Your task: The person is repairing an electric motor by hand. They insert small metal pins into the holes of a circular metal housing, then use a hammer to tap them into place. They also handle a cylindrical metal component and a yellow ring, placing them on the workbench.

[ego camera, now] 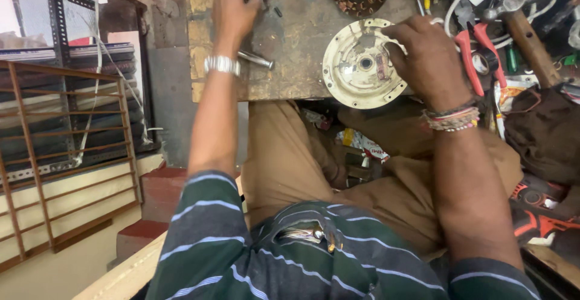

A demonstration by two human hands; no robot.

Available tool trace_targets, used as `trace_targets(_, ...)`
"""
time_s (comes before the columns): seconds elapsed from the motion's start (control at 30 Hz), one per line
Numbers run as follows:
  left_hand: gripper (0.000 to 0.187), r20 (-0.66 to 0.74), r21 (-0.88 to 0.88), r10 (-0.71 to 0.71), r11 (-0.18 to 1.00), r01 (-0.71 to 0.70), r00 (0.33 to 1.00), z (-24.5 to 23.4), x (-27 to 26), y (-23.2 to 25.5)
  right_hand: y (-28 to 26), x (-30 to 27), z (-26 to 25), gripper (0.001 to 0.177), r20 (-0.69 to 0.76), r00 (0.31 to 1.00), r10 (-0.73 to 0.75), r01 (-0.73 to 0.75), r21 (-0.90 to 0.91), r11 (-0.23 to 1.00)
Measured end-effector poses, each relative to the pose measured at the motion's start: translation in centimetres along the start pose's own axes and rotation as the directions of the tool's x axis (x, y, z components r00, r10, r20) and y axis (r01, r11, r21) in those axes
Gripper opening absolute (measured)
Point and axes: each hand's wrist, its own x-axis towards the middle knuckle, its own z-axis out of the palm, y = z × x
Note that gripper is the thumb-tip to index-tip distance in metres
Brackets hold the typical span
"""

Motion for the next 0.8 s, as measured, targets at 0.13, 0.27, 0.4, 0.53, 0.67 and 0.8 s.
trace_targets(0.13, 0.005, 0.26, -0.498, -0.105, 0.837, 0.226, 0.96, 3.5, -5.3, 7.2, -1.9, 0.8, 1.6, 0.026, 0.037, 0.995, 0.095, -0.102, 0.345, 0.933)
trace_targets(0.27, 0.009, 0.341, -0.806, 0.106, 0.544, 0.233, 0.934, 5.0, -8.6, 14.4, -3.0, 1.1, 2.8, 0.025, 0.047, 0.984, 0.171, -0.17, 0.522, 0.836)
trace_targets(0.4, 0.009, 0.407, -0.869, 0.151, 0.369, 0.331, 0.901, 4.9, -8.7, 17.1, -1.9, 0.8, 3.3, 0.019, 0.163, 0.942, 0.295, -0.317, 0.723, 0.614)
trace_targets(0.53, 0.013, 0.466, -0.869, 0.16, 0.269, 0.416, 0.87, 4.5, -8.6, 17.8, -0.6, 0.8, 3.9, 0.014, 0.234, 0.921, 0.31, -0.346, 0.858, 0.38)
trace_targets(0.67, 0.017, 0.508, -0.855, 0.129, 0.191, 0.482, 0.851, 3.8, -8.8, 18.5, -0.3, 0.9, 4.0, 0.011, 0.184, 0.907, 0.379, -0.331, 0.868, 0.37)
trace_targets(0.8, 0.019, 0.518, -0.845, 0.072, 0.198, 0.497, 0.852, 4.5, -9.3, 18.7, -0.2, 1.0, 3.9, 0.014, 0.109, 0.87, 0.48, -0.354, 0.816, 0.457)
